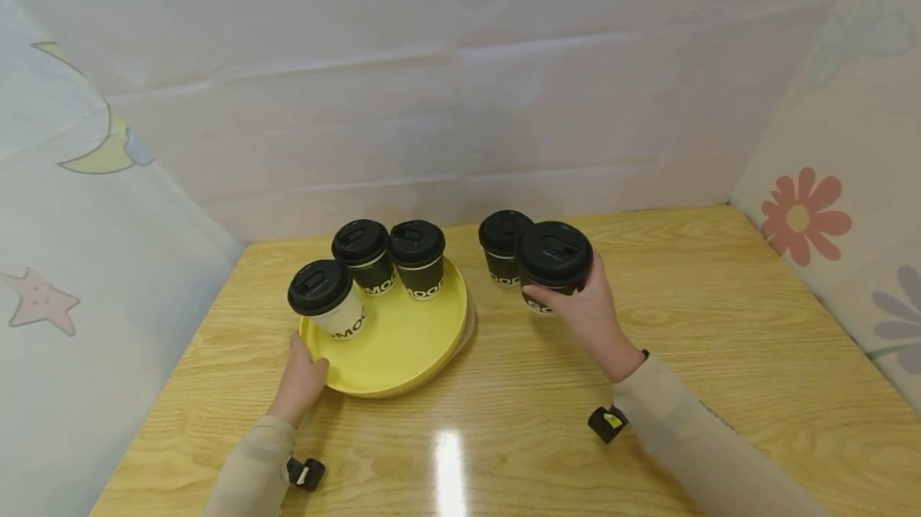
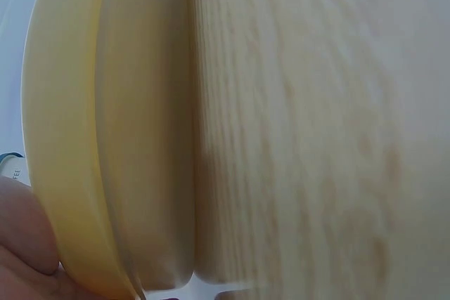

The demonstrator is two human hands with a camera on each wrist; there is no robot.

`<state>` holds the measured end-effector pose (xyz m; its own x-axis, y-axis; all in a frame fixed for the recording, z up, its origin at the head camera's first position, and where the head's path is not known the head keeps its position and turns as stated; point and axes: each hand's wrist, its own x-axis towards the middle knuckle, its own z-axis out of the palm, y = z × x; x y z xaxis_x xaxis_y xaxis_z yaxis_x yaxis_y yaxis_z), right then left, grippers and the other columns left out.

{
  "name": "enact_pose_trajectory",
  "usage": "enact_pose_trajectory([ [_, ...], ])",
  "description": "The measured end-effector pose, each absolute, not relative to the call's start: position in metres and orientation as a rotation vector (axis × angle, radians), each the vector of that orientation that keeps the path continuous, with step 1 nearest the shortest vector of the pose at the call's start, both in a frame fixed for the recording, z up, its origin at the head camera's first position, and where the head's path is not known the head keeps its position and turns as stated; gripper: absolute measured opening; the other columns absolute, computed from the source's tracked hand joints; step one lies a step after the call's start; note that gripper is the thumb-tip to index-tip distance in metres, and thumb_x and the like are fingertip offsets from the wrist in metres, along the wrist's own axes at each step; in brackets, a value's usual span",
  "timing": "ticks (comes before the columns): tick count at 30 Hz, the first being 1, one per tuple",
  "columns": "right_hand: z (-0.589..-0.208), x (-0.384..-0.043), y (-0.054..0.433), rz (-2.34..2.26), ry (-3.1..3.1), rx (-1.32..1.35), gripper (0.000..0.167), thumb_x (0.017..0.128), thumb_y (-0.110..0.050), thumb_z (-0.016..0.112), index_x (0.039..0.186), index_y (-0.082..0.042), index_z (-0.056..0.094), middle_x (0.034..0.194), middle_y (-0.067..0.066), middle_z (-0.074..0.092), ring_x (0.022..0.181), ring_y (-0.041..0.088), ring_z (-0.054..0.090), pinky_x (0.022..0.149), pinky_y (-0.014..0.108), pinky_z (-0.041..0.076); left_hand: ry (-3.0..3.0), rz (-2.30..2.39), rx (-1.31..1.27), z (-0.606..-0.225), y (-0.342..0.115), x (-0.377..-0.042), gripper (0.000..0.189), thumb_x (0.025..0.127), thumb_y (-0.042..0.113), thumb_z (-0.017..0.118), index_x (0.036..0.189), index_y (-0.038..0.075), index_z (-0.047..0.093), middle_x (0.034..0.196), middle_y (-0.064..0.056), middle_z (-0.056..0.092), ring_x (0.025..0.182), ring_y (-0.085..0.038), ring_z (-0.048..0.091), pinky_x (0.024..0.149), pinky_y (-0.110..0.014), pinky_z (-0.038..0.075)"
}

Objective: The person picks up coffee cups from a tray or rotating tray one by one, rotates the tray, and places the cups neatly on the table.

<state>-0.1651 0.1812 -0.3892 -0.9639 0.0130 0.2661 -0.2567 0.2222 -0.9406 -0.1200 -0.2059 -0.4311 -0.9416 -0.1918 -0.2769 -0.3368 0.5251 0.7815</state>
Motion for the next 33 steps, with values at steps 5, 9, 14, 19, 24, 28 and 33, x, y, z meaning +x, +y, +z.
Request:
enact_pose_trajectory([
  [5, -0.392, -0.167, 0.184, 1.821, -2.275, 0.231, 0.082, 0.083, -0.003, 0.076, 0.148, -0.005, 0.027, 0.140, 0.010, 0.037, 0.112, 0.004, 0.047, 0.087, 0.012, 0.043, 2.607, 1.376, -0.465, -0.430, -0.205, -0.120, 0.074, 0.095, 0.000, 0.032, 0.142, -0.015, -0.023, 0.151, -0.039, -0.010, 0.141, -0.049, 0.009, 0.114, -0.057, 0.017],
  [9, -0.395, -0.168, 0.187, 1.806, -2.300, 0.197, 0.084, 0.084, -0.006, 0.077, 0.149, -0.005, 0.024, 0.141, 0.012, 0.037, 0.113, 0.003, 0.045, 0.088, 0.011, 0.043, 2.605, 1.381, -0.477, -0.430, -0.205, -0.121, 0.074, 0.095, -0.001, 0.032, 0.142, -0.015, -0.023, 0.151, -0.040, -0.009, 0.139, -0.050, 0.015, 0.113, -0.057, 0.022],
  [14, -0.399, -0.170, 0.190, 1.810, -2.289, 0.178, 0.086, 0.083, -0.007, 0.077, 0.150, -0.006, 0.023, 0.142, 0.011, 0.037, 0.116, 0.004, 0.045, 0.090, 0.013, 0.042, 2.604, 1.388, -0.474, -0.431, -0.205, -0.121, 0.074, 0.094, -0.001, 0.032, 0.142, -0.015, -0.023, 0.151, -0.040, -0.008, 0.139, -0.049, 0.015, 0.112, -0.057, 0.022],
  [19, -0.403, -0.172, 0.193, 1.818, -2.253, 0.178, 0.084, 0.084, -0.005, 0.077, 0.149, -0.007, 0.024, 0.138, 0.006, 0.041, 0.115, 0.005, 0.046, 0.090, 0.015, 0.042, 2.592, 1.400, -0.468, -0.432, -0.205, -0.120, 0.074, 0.094, -0.001, 0.031, 0.142, -0.014, -0.023, 0.151, -0.039, -0.011, 0.141, -0.049, 0.008, 0.114, -0.057, 0.017],
  [24, -0.406, -0.174, 0.195, 1.819, -2.229, 0.171, 0.083, 0.084, -0.004, 0.076, 0.149, -0.006, 0.025, 0.135, 0.004, 0.043, 0.112, 0.005, 0.047, 0.087, 0.012, 0.043, 2.576, 1.410, -0.471, -0.433, -0.206, -0.121, 0.075, 0.093, -0.001, 0.031, 0.142, -0.013, -0.025, 0.152, -0.037, -0.013, 0.141, -0.048, 0.005, 0.115, -0.057, 0.015],
  [28, -0.407, -0.174, 0.196, 1.827, -2.238, 0.137, 0.085, 0.084, -0.006, 0.076, 0.150, -0.006, 0.022, 0.140, 0.008, 0.040, 0.117, 0.007, 0.045, 0.091, 0.015, 0.043, 2.568, 1.412, -0.475, -0.434, -0.207, -0.121, 0.075, 0.094, 0.000, 0.031, 0.142, -0.012, -0.026, 0.152, -0.036, -0.015, 0.142, -0.047, 0.003, 0.115, -0.057, 0.013],
  [33, -0.406, -0.175, 0.196, 1.804, -2.285, 0.049, 0.089, 0.084, -0.012, 0.078, 0.151, -0.006, 0.020, 0.145, 0.013, 0.036, 0.126, 0.021, 0.042, 0.100, 0.031, 0.042, 2.564, 1.410, -0.478, -0.434, -0.206, -0.121, 0.075, 0.094, -0.001, 0.031, 0.142, -0.012, -0.026, 0.152, -0.036, -0.015, 0.142, -0.047, 0.001, 0.115, -0.057, 0.011],
])
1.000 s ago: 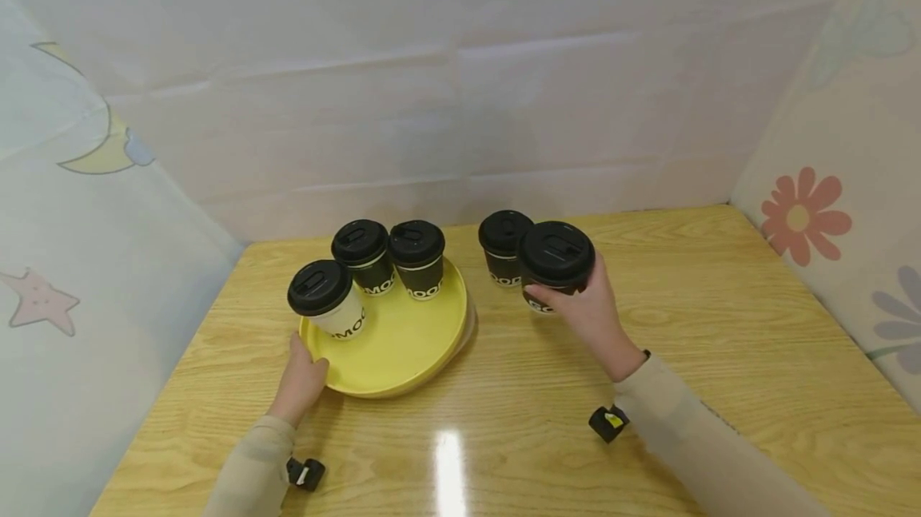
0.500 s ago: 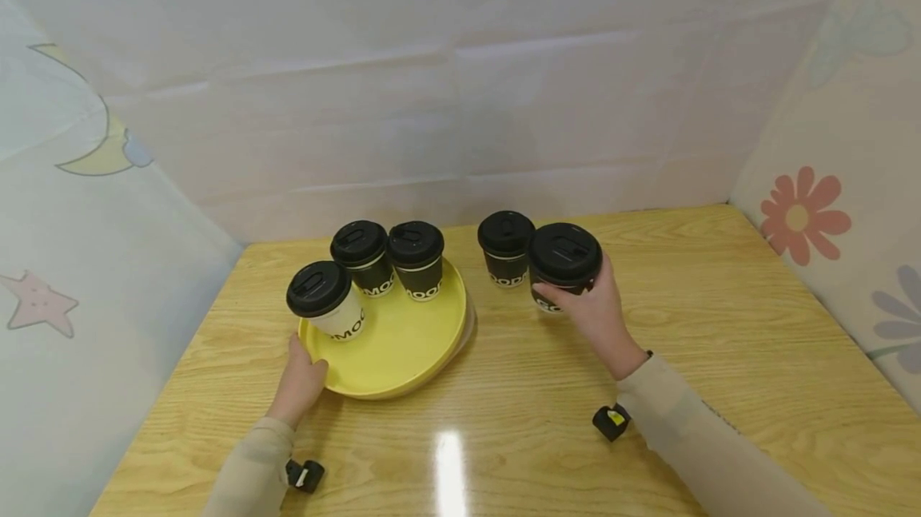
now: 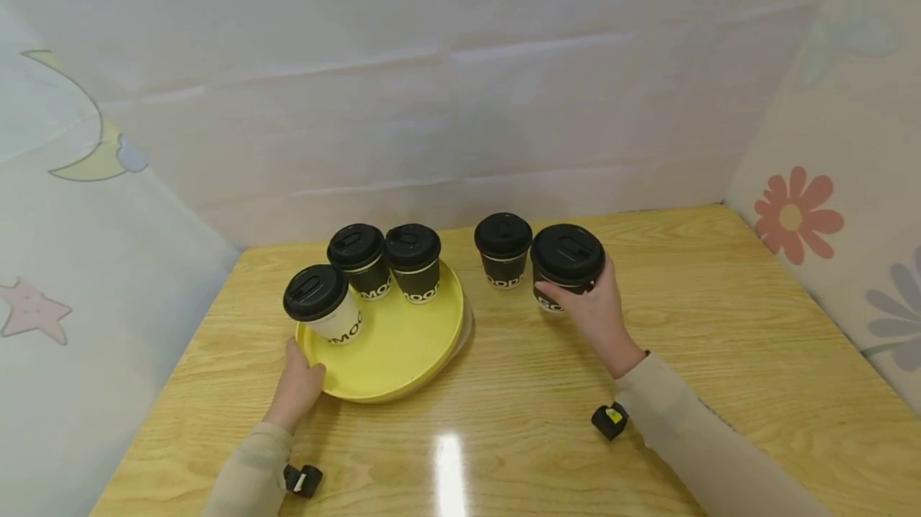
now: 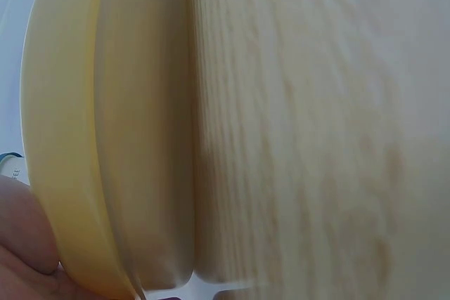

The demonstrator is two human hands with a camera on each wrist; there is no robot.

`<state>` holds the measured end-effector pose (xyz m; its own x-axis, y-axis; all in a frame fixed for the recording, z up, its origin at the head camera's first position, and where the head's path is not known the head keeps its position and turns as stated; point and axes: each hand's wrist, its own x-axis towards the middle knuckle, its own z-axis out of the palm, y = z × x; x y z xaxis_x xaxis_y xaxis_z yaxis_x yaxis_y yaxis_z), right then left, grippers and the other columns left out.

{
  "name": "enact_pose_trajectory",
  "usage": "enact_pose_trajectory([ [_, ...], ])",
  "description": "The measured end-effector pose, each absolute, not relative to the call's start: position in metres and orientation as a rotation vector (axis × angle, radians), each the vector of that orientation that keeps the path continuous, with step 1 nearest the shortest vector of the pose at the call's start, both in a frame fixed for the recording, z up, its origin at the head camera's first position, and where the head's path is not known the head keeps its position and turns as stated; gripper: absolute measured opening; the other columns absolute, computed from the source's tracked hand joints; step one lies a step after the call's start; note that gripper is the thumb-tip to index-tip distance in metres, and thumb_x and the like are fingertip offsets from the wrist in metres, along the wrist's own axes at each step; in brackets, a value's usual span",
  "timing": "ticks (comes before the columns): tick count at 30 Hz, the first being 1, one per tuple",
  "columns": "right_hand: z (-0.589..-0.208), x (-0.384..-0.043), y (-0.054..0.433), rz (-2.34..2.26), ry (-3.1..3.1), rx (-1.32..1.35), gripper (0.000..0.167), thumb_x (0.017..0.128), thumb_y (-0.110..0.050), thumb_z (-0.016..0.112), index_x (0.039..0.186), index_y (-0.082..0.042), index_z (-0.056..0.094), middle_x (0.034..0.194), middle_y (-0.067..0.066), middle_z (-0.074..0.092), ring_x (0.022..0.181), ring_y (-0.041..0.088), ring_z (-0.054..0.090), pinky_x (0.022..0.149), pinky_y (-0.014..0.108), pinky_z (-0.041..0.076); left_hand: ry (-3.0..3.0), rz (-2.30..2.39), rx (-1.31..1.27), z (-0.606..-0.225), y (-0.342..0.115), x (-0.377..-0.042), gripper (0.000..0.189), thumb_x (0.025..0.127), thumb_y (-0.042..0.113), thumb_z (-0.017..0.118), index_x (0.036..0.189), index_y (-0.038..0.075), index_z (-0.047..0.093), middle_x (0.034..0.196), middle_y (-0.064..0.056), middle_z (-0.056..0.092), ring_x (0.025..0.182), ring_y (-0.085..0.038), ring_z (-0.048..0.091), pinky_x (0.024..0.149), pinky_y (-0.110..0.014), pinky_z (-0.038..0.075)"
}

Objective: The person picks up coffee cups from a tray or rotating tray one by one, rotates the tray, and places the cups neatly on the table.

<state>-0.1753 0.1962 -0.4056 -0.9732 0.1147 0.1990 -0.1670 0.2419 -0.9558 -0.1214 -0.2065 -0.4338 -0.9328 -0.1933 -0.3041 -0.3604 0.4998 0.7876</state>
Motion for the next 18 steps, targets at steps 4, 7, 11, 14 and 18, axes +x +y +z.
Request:
enact_pose_trajectory([
  [4, -0.407, -0.176, 0.196, 1.788, -2.287, 0.040, 0.088, 0.083, -0.012, 0.078, 0.151, -0.006, 0.021, 0.144, 0.013, 0.037, 0.125, 0.019, 0.042, 0.098, 0.031, 0.042, 2.569, 1.399, -0.483, -0.434, -0.207, -0.122, 0.075, 0.094, 0.000, 0.031, 0.142, -0.012, -0.025, 0.152, -0.037, -0.014, 0.141, -0.048, 0.002, 0.115, -0.057, 0.012],
  [7, -0.408, -0.178, 0.196, 1.774, -2.282, 0.043, 0.087, 0.083, -0.011, 0.078, 0.150, -0.005, 0.023, 0.143, 0.013, 0.038, 0.122, 0.015, 0.043, 0.096, 0.026, 0.043, 2.574, 1.393, -0.483, -0.434, -0.207, -0.122, 0.075, 0.094, 0.000, 0.032, 0.142, -0.013, -0.025, 0.152, -0.037, -0.013, 0.141, -0.048, 0.004, 0.115, -0.057, 0.013],
  [11, -0.410, -0.181, 0.196, 1.750, -2.294, 0.020, 0.087, 0.084, -0.015, 0.078, 0.150, -0.004, 0.023, 0.144, 0.015, 0.035, 0.124, 0.021, 0.042, 0.096, 0.031, 0.042, 2.577, 1.402, -0.478, -0.433, -0.207, -0.122, 0.075, 0.094, -0.001, 0.032, 0.142, -0.013, -0.025, 0.152, -0.038, -0.012, 0.141, -0.048, 0.005, 0.115, -0.057, 0.014],
  [14, -0.413, -0.184, 0.197, 1.763, -2.296, -0.008, 0.090, 0.085, -0.018, 0.077, 0.151, -0.003, 0.018, 0.147, 0.018, 0.029, 0.128, 0.030, 0.038, 0.102, 0.043, 0.039, 2.573, 1.415, -0.470, -0.433, -0.207, -0.122, 0.075, 0.094, -0.002, 0.032, 0.142, -0.013, -0.025, 0.152, -0.037, -0.013, 0.141, -0.048, 0.003, 0.115, -0.057, 0.012],
  [18, -0.416, -0.187, 0.198, 1.796, -2.270, -0.034, 0.093, 0.084, -0.019, 0.078, 0.151, -0.003, 0.015, 0.149, 0.019, 0.027, 0.132, 0.034, 0.034, 0.107, 0.052, 0.034, 2.569, 1.416, -0.465, -0.433, -0.207, -0.121, 0.075, 0.094, -0.001, 0.032, 0.142, -0.013, -0.025, 0.152, -0.037, -0.013, 0.142, -0.048, 0.002, 0.115, -0.057, 0.011],
])
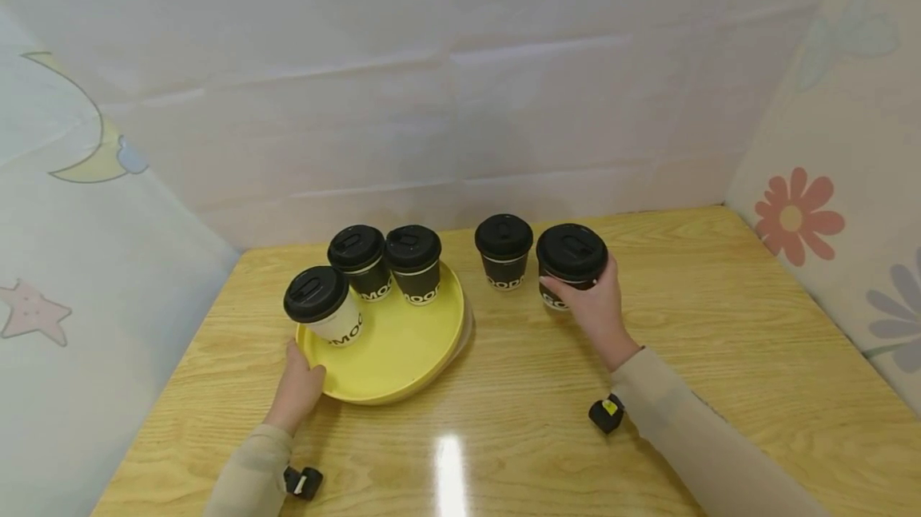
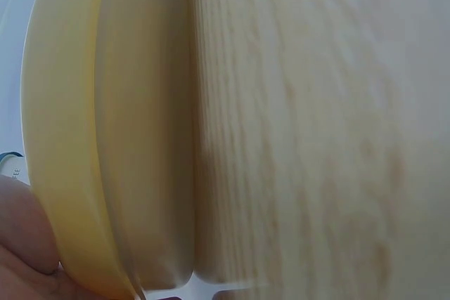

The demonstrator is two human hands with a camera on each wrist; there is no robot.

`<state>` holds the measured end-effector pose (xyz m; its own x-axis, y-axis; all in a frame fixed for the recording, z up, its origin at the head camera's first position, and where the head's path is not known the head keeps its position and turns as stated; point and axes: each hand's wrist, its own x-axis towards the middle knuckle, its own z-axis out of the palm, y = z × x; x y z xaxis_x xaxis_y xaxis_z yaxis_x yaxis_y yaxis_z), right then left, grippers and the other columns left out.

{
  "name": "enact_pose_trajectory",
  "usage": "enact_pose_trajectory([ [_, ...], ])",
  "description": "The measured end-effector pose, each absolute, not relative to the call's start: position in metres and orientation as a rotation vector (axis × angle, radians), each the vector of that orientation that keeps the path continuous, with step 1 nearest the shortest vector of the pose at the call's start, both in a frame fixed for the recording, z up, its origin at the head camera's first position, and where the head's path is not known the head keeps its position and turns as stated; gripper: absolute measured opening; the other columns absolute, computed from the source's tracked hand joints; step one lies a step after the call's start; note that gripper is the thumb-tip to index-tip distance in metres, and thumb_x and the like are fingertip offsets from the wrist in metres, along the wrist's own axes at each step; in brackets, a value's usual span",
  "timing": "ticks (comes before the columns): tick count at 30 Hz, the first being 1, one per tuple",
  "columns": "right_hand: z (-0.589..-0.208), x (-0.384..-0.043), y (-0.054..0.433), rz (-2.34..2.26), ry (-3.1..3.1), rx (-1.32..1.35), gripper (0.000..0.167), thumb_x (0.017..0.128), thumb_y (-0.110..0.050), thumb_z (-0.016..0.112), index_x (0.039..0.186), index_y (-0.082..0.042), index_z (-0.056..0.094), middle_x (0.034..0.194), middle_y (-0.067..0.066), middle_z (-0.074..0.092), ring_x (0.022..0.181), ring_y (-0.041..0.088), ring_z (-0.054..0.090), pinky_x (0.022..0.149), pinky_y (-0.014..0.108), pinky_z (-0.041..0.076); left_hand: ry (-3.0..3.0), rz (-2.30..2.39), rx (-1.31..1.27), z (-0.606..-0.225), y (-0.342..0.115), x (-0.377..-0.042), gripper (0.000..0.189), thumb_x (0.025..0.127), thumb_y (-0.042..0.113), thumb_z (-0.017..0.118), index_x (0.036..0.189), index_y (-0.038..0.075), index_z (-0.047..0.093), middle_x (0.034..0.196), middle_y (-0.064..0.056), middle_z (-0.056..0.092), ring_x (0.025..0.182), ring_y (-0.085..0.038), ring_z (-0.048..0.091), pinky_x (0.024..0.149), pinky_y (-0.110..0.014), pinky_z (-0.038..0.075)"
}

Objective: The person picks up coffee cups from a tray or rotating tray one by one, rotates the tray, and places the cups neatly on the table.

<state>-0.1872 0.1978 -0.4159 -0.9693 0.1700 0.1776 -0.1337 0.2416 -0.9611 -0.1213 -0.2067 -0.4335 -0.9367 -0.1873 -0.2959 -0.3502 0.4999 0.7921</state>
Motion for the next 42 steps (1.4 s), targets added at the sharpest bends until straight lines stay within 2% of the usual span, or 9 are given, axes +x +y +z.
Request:
enact_pose_trajectory([
  [6, -0.421, -0.192, 0.201, 1.788, -2.237, -0.034, 0.091, 0.082, -0.015, 0.080, 0.150, -0.005, 0.020, 0.147, 0.016, 0.032, 0.131, 0.032, 0.036, 0.109, 0.051, 0.032, 2.581, 1.394, -0.469, -0.436, -0.207, -0.121, 0.075, 0.093, 0.000, 0.031, 0.142, -0.014, -0.025, 0.151, -0.039, -0.010, 0.141, -0.049, 0.007, 0.115, -0.057, 0.014],
  [15, -0.424, -0.196, 0.204, 1.767, -2.272, -0.089, 0.098, 0.082, -0.021, 0.080, 0.150, -0.004, 0.011, 0.150, 0.020, 0.023, 0.135, 0.038, 0.030, 0.111, 0.055, 0.026, 2.577, 1.420, -0.464, -0.435, -0.207, -0.121, 0.075, 0.093, -0.001, 0.031, 0.142, -0.013, -0.025, 0.152, -0.038, -0.011, 0.142, -0.048, 0.004, 0.115, -0.057, 0.012],
  [23, -0.429, -0.205, 0.205, 1.726, -2.223, -0.031, 0.090, 0.080, -0.013, 0.081, 0.148, -0.004, 0.022, 0.145, 0.016, 0.034, 0.131, 0.032, 0.037, 0.110, 0.050, 0.030, 2.597, 1.435, -0.463, -0.438, -0.207, -0.120, 0.077, 0.093, 0.000, 0.033, 0.143, -0.012, -0.024, 0.151, -0.040, -0.008, 0.140, -0.049, 0.008, 0.114, -0.057, 0.016],
  [33, -0.434, -0.212, 0.207, 1.773, -2.249, -0.117, 0.099, 0.082, -0.024, 0.080, 0.150, -0.005, 0.011, 0.151, 0.018, 0.021, 0.136, 0.036, 0.029, 0.113, 0.053, 0.025, 2.578, 1.422, -0.447, -0.435, -0.208, -0.122, 0.075, 0.094, -0.001, 0.031, 0.142, -0.013, -0.026, 0.151, -0.038, -0.014, 0.141, -0.048, 0.002, 0.115, -0.057, 0.013],
  [42, -0.431, -0.221, 0.204, 1.782, -2.170, -0.056, 0.088, 0.082, -0.008, 0.078, 0.148, -0.002, 0.018, 0.148, 0.019, 0.027, 0.134, 0.034, 0.032, 0.113, 0.049, 0.025, 2.592, 1.401, -0.458, -0.437, -0.208, -0.123, 0.075, 0.093, 0.000, 0.031, 0.142, -0.014, -0.024, 0.152, -0.039, -0.010, 0.141, -0.049, 0.005, 0.115, -0.057, 0.014],
])
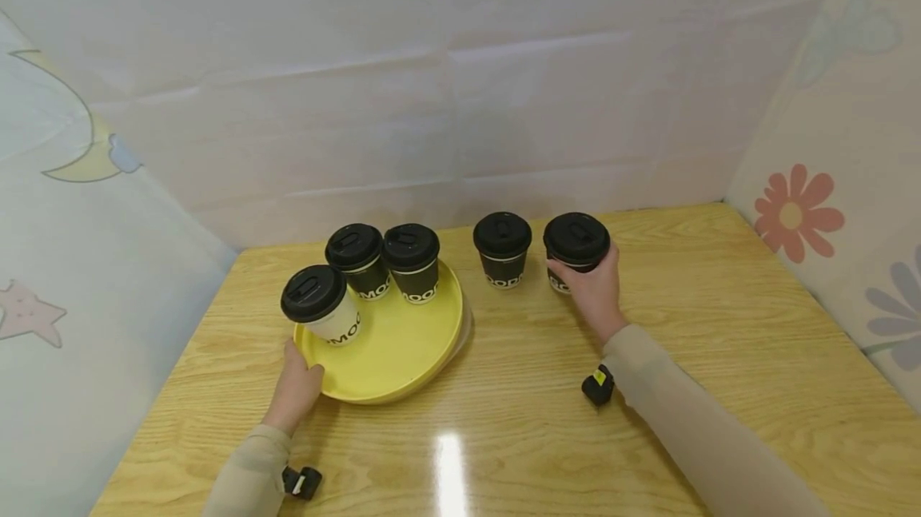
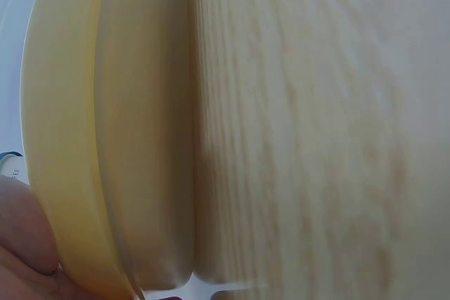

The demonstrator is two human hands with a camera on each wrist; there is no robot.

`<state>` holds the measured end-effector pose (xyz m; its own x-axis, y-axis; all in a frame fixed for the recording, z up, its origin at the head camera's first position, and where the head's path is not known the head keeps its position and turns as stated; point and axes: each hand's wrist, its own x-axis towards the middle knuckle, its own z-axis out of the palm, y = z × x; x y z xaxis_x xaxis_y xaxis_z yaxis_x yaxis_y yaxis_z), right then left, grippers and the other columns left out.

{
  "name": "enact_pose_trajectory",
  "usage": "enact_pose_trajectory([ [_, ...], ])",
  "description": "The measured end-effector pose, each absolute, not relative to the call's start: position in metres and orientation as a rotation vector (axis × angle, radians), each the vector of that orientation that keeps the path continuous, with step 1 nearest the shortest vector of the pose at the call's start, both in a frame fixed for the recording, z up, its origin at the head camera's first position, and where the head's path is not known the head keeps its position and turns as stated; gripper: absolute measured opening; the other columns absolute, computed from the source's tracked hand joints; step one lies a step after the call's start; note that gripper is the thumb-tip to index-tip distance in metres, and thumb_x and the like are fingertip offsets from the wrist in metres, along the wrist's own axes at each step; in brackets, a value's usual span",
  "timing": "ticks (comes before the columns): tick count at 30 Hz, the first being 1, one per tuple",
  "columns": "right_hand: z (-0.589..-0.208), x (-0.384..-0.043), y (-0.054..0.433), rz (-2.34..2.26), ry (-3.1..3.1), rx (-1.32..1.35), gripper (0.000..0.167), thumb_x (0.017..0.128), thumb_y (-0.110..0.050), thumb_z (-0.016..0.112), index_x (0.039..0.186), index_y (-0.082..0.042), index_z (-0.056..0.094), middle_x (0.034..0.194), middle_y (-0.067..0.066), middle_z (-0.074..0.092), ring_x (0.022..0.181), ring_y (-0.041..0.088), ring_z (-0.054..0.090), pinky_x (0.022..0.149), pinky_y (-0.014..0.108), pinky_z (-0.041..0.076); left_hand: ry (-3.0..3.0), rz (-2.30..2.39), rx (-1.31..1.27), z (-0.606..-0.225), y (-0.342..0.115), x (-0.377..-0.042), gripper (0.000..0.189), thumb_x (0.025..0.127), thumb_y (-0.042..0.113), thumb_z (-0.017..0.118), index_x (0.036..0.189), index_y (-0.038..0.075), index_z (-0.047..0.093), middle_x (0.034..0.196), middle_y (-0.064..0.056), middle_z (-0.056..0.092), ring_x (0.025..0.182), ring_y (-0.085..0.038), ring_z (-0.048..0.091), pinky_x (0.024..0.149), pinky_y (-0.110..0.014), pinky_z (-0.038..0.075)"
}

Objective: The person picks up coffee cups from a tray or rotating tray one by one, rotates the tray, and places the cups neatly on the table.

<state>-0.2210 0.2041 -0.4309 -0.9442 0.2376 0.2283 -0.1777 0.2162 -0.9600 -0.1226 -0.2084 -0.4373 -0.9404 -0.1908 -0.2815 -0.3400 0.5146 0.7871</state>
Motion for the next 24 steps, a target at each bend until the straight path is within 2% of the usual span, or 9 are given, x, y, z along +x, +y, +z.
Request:
enact_pose_trajectory([
  [3, -0.432, -0.226, 0.204, 1.773, -2.165, -0.090, 0.090, 0.081, -0.008, 0.078, 0.147, 0.000, 0.018, 0.148, 0.020, 0.026, 0.135, 0.035, 0.032, 0.113, 0.048, 0.026, 2.589, 1.396, -0.463, -0.437, -0.208, -0.123, 0.075, 0.093, 0.000, 0.031, 0.142, -0.014, -0.024, 0.152, -0.039, -0.010, 0.141, -0.049, 0.005, 0.115, -0.057, 0.014],
  [9, -0.442, -0.239, 0.206, 1.762, -2.193, -0.166, 0.097, 0.082, -0.018, 0.079, 0.149, -0.002, 0.011, 0.150, 0.020, 0.022, 0.137, 0.034, 0.028, 0.115, 0.045, 0.023, 2.577, 1.411, -0.460, -0.435, -0.208, -0.122, 0.075, 0.093, -0.001, 0.031, 0.142, -0.013, -0.025, 0.152, -0.037, -0.013, 0.142, -0.048, 0.000, 0.115, -0.057, 0.010],
  [13, -0.442, -0.242, 0.206, 1.747, -2.206, -0.226, 0.099, 0.081, -0.021, 0.080, 0.149, -0.001, 0.010, 0.150, 0.021, 0.022, 0.138, 0.034, 0.028, 0.116, 0.044, 0.022, 2.589, 1.402, -0.458, -0.435, -0.207, -0.120, 0.075, 0.094, -0.001, 0.031, 0.142, -0.014, -0.024, 0.151, -0.038, -0.012, 0.141, -0.049, 0.003, 0.115, -0.057, 0.013],
  [17, -0.443, -0.243, 0.205, 1.743, -2.193, -0.264, 0.100, 0.081, -0.021, 0.080, 0.149, -0.001, 0.010, 0.150, 0.021, 0.021, 0.139, 0.033, 0.027, 0.116, 0.042, 0.022, 2.595, 1.400, -0.457, -0.434, -0.206, -0.120, 0.075, 0.094, -0.001, 0.032, 0.142, -0.014, -0.024, 0.151, -0.039, -0.010, 0.141, -0.049, 0.006, 0.114, -0.058, 0.015],
  [24, -0.445, -0.246, 0.199, 1.758, -2.141, -0.306, 0.101, 0.080, -0.020, 0.081, 0.149, -0.001, 0.009, 0.150, 0.021, 0.023, 0.139, 0.032, 0.029, 0.116, 0.039, 0.023, 2.579, 1.423, -0.453, -0.434, -0.207, -0.120, 0.075, 0.093, -0.002, 0.031, 0.142, -0.013, -0.025, 0.151, -0.038, -0.014, 0.141, -0.048, 0.001, 0.115, -0.058, 0.011],
])
